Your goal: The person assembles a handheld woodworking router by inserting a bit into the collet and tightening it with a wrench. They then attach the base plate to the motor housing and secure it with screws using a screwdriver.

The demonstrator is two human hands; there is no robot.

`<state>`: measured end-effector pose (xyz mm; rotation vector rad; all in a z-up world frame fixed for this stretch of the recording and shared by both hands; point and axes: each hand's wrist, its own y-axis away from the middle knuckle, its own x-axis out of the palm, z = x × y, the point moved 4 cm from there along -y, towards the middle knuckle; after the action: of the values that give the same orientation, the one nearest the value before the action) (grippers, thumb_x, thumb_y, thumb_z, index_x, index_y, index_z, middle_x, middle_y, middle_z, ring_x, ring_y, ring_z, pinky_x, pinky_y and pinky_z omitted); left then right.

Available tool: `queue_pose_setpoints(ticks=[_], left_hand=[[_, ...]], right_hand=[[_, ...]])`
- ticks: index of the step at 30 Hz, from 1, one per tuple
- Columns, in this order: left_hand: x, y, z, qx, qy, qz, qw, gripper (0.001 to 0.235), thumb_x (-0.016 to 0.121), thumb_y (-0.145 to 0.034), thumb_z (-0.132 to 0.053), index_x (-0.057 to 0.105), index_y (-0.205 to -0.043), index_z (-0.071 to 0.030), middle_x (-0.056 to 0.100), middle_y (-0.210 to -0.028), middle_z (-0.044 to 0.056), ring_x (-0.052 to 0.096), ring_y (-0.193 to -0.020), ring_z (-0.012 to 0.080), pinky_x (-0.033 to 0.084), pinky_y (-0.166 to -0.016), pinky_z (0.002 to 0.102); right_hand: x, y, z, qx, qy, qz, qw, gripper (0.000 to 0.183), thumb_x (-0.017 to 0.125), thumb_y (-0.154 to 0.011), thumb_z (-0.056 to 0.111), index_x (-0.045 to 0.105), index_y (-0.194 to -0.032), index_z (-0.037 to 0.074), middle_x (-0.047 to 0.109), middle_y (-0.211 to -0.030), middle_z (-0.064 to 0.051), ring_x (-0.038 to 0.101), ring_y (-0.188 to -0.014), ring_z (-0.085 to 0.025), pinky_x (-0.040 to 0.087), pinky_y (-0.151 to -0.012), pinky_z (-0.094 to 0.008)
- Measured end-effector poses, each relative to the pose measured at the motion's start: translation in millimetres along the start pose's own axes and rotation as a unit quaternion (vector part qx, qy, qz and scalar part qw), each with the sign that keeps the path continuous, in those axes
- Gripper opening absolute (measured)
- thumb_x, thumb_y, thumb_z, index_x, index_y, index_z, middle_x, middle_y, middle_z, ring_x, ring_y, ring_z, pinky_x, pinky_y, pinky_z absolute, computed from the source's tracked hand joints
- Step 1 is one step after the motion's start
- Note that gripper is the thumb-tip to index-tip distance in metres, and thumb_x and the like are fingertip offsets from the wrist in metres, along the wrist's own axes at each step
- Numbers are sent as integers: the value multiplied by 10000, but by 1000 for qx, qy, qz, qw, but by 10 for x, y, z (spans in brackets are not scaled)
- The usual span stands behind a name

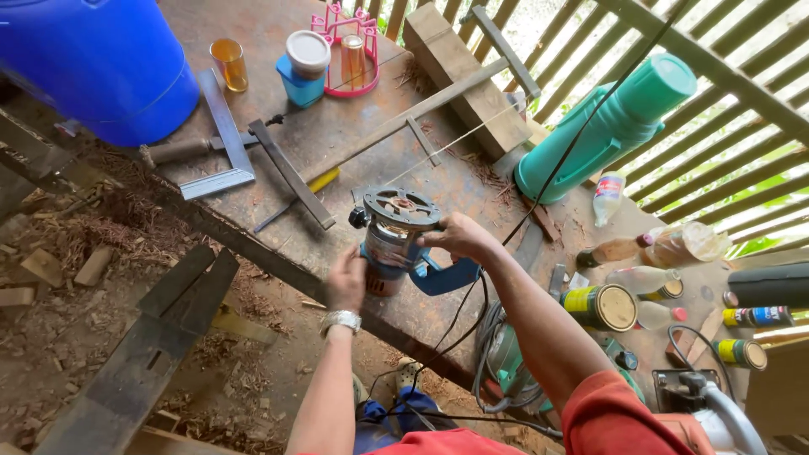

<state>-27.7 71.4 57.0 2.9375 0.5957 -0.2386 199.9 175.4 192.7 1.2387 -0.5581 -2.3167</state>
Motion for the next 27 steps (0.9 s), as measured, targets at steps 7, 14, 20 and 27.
queue_pose_setpoints(ticks=[7, 14, 20, 27], left_hand=[[-27, -104, 58, -8, 40, 109, 993, 846, 738, -814, -443, 442, -1539, -123, 645, -1411, 186, 590, -1347, 297, 437, -1181, 436], [273, -284, -186, -5, -13, 262, 965, 1355, 958, -477, -476, 238, -1570, -126, 488, -1520, 149, 470, -1422, 307, 394, -1179, 473], [324, -336, -70, -60, -20, 289, 955, 1429, 982, -454, -468, 153, -1574, -150, 434, -1537, 143, 443, -1420, 302, 377, -1168, 483], [211, -160, -410, -97, -92, 234, 963, 1291, 955, -461, -506, 294, -1516, -166, 557, -1466, 126, 579, -1329, 297, 459, -1136, 460]], right_hand=[[3, 19, 24, -2, 21, 18, 1000, 500, 812, -787, 471, 776, -1108, 90, 662, -625, -82, 651, -539, -188, 521, -504, -353], [-57, 64, 68, 1, 13, 15, 1000, 535, 824, -766, 482, 783, -1150, 111, 589, -564, -69, 610, -512, -174, 513, -496, -363], [-75, 81, 60, 4, 28, 16, 999, 532, 813, -774, 493, 773, -1160, 128, 597, -566, -77, 621, -504, -175, 509, -495, -369], [-74, 77, 38, -1, 0, 11, 1000, 510, 829, -768, 472, 785, -1144, 130, 579, -565, -66, 594, -498, -168, 491, -487, -366]])
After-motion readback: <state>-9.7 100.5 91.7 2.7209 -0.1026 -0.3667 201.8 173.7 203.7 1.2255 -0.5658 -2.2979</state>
